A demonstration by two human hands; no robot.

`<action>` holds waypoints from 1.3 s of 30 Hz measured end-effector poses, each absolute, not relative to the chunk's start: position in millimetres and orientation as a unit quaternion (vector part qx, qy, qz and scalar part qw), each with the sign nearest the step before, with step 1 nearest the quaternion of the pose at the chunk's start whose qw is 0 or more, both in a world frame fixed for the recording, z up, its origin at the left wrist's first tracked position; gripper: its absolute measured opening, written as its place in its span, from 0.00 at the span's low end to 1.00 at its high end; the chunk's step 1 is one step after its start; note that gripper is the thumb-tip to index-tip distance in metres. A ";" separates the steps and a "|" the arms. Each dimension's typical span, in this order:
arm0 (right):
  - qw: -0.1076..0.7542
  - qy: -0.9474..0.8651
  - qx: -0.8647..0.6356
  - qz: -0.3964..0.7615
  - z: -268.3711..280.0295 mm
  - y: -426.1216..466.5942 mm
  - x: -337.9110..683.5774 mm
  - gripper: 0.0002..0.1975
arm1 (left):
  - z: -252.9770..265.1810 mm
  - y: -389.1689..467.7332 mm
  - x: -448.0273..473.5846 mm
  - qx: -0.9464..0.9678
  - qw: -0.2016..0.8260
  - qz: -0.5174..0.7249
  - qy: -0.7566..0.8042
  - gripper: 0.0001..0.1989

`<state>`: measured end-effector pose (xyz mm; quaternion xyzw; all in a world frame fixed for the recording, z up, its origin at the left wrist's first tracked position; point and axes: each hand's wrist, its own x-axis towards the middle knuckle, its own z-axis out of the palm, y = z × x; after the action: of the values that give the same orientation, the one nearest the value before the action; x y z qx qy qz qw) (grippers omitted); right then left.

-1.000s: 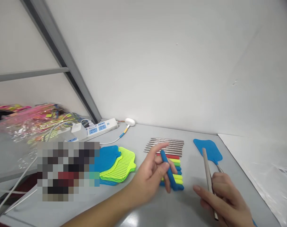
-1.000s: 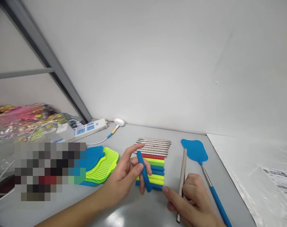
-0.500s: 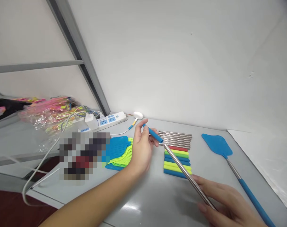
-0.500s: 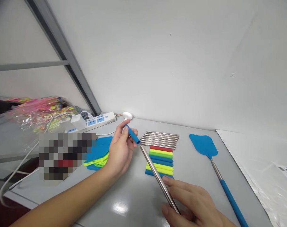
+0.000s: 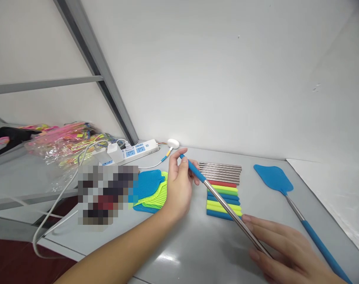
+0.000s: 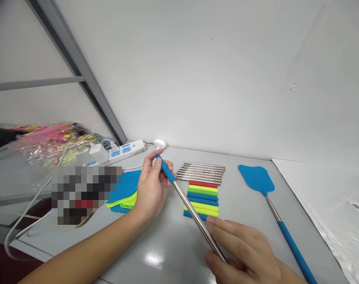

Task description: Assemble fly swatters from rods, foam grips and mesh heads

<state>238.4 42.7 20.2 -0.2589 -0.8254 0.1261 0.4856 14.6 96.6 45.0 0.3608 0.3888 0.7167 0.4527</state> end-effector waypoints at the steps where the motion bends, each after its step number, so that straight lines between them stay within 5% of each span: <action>1: 0.485 -0.834 -0.246 0.091 16.7 41.8 237.6 0.06 | 44.7 96.3 14.8 0.365 0.449 0.716 0.391 0.12; 5: 0.481 -0.846 -0.229 0.002 9.0 45.4 240.8 0.08 | 43.3 88.7 20.8 0.396 0.449 0.699 0.391 0.11; 11: 0.341 -0.917 -0.196 0.073 21.1 64.9 261.6 0.11 | 41.1 74.4 29.7 0.447 0.522 0.634 0.355 0.12; 17: 0.383 -0.916 -0.114 -0.020 30.7 61.3 265.4 0.13 | 45.7 86.0 15.5 0.421 0.562 0.615 0.359 0.24; 27: 0.608 -0.617 -0.322 0.382 0.7 56.1 249.8 0.15 | 48.2 84.7 13.0 0.455 0.661 0.507 0.315 0.28; 39: 0.520 -0.455 -0.338 0.639 6.1 59.8 235.4 0.14 | 46.1 71.5 34.7 0.402 0.637 0.568 0.332 0.30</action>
<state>235.4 59.8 6.1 -0.3382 -0.4555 0.6387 0.5198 34.7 71.5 46.1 0.4020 0.3321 0.5679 0.6369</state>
